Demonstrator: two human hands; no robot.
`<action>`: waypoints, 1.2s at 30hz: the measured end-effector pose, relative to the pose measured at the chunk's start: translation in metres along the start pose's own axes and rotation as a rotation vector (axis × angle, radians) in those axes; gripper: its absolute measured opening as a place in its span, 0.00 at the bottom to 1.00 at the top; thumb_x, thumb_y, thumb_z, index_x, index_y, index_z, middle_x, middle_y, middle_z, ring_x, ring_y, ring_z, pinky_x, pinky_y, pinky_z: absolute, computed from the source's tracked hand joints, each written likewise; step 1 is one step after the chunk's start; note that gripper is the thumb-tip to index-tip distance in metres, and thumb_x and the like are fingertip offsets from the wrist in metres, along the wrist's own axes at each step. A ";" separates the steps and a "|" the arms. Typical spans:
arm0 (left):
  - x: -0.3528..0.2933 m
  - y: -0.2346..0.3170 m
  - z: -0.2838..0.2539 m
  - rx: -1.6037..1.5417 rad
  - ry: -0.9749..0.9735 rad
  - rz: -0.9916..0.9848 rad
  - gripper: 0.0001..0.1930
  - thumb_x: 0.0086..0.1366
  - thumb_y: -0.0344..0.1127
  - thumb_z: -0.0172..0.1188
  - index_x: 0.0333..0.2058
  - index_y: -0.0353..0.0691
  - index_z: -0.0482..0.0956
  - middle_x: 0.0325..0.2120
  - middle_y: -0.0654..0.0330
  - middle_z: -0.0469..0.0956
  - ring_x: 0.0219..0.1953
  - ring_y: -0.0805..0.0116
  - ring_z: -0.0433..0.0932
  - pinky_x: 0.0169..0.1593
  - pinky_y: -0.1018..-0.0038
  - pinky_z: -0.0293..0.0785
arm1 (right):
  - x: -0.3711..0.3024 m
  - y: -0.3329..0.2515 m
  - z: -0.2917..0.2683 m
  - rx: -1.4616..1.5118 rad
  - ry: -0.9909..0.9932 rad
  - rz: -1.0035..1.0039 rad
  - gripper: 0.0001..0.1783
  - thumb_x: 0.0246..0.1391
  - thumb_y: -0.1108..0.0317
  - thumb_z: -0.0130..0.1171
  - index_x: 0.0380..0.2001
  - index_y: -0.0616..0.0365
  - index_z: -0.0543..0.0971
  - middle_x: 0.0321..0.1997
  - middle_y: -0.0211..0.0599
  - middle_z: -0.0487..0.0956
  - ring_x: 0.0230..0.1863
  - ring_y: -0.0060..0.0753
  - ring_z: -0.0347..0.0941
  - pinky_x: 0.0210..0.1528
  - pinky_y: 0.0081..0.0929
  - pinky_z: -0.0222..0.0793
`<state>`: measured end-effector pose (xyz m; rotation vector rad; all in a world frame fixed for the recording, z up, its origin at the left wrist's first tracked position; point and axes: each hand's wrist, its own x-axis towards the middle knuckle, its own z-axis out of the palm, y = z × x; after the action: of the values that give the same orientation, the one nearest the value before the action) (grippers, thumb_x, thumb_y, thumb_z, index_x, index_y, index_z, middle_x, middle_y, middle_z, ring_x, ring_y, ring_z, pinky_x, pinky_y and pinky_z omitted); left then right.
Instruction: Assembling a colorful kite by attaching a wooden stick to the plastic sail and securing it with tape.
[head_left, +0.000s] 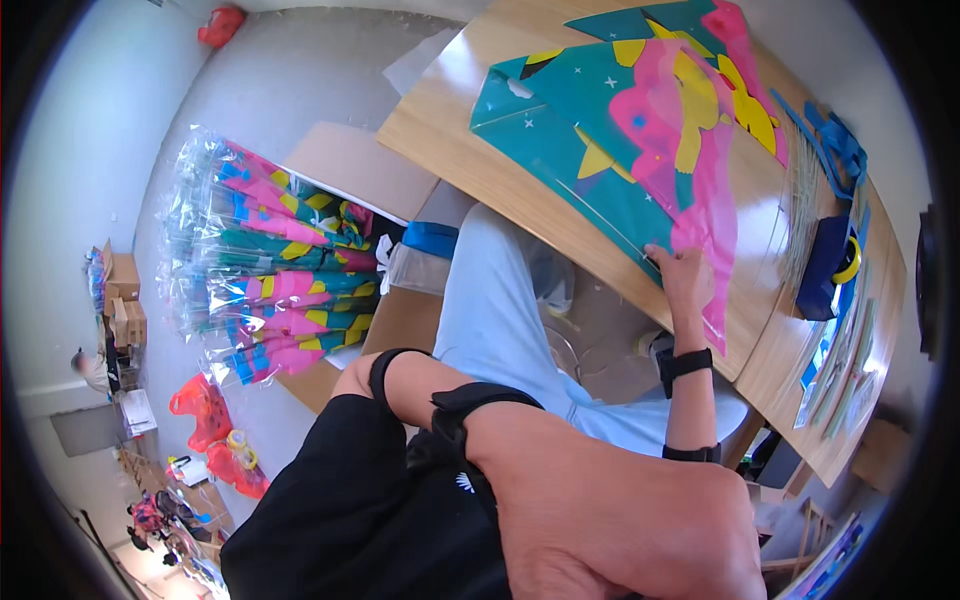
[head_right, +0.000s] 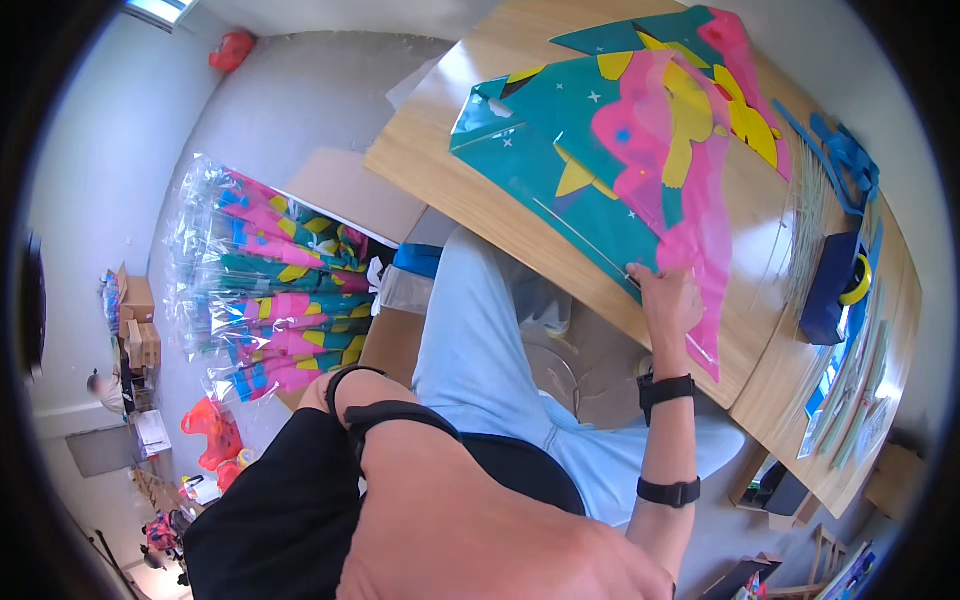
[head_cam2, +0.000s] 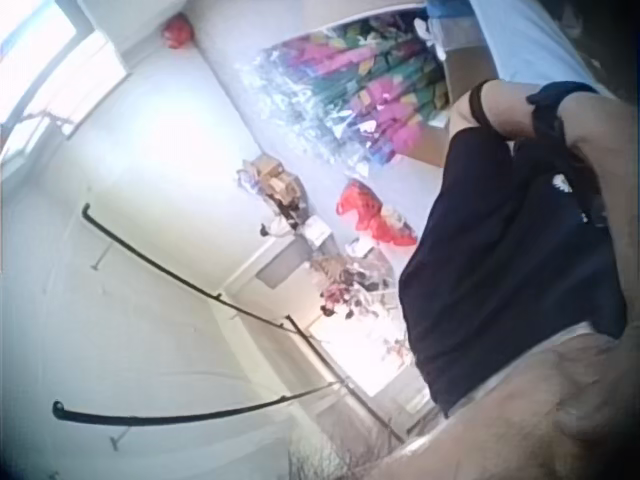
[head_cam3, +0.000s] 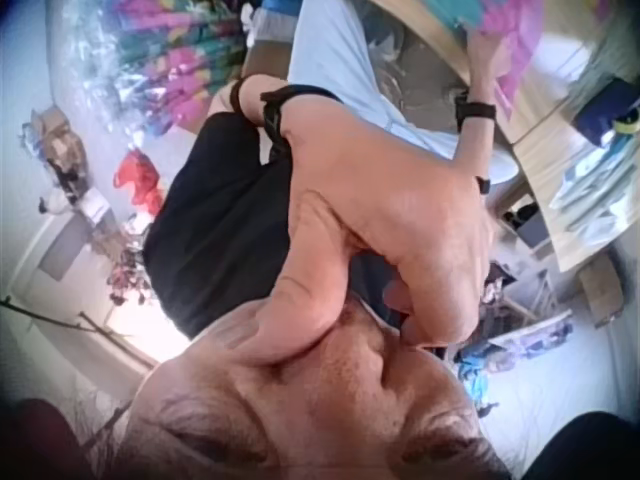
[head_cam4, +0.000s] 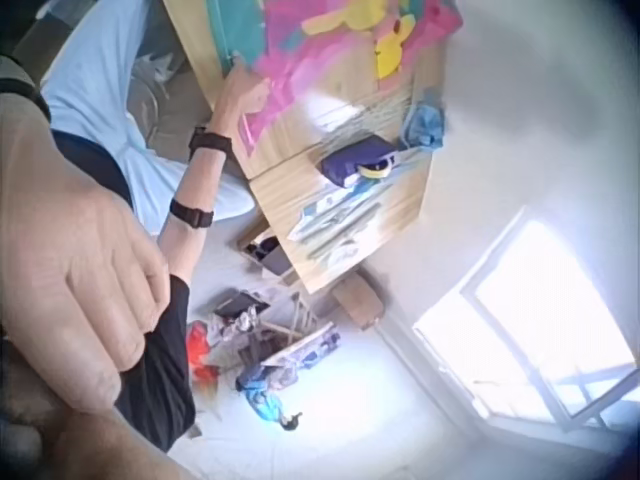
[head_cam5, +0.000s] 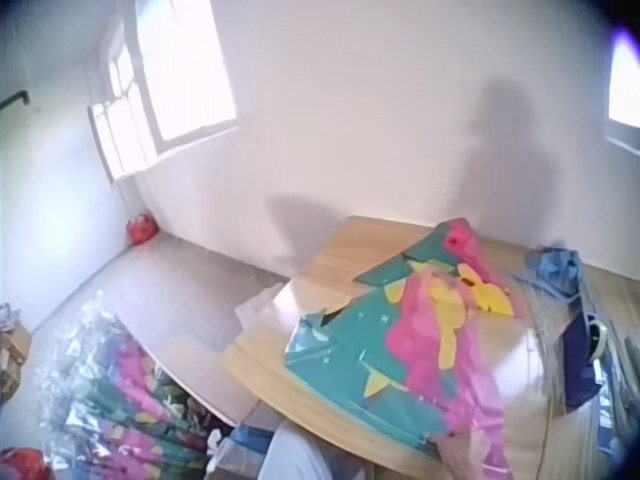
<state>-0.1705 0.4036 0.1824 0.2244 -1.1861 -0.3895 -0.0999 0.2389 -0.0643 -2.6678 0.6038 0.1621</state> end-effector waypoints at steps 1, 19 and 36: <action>-0.001 0.000 0.004 -0.042 0.013 -0.035 0.38 0.48 0.72 0.60 0.27 0.33 0.73 0.15 0.61 0.68 0.17 0.63 0.70 0.21 0.71 0.64 | 0.000 0.000 0.000 0.000 -0.039 0.014 0.28 0.36 0.43 0.70 0.14 0.60 0.79 0.18 0.46 0.78 0.24 0.48 0.76 0.28 0.42 0.66; -0.147 -0.050 -0.119 1.968 -0.127 -1.096 0.29 0.54 0.47 0.65 0.51 0.37 0.74 0.56 0.51 0.69 0.60 0.49 0.65 0.62 0.46 0.58 | -0.031 0.051 -0.006 0.127 0.296 -0.202 0.12 0.44 0.64 0.67 0.25 0.59 0.75 0.28 0.43 0.75 0.33 0.50 0.73 0.35 0.45 0.66; -0.195 -0.046 -0.133 1.971 0.006 -1.402 0.45 0.49 0.51 0.69 0.64 0.41 0.61 0.68 0.55 0.53 0.70 0.50 0.48 0.65 0.34 0.39 | 0.105 0.244 -0.179 0.704 0.465 0.538 0.22 0.45 0.56 0.68 0.34 0.65 0.78 0.29 0.40 0.78 0.29 0.32 0.73 0.29 0.31 0.68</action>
<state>-0.1176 0.4370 -0.0496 2.8019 -0.8116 -0.2306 -0.1068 -0.0762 -0.0084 -1.8110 1.2439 -0.4560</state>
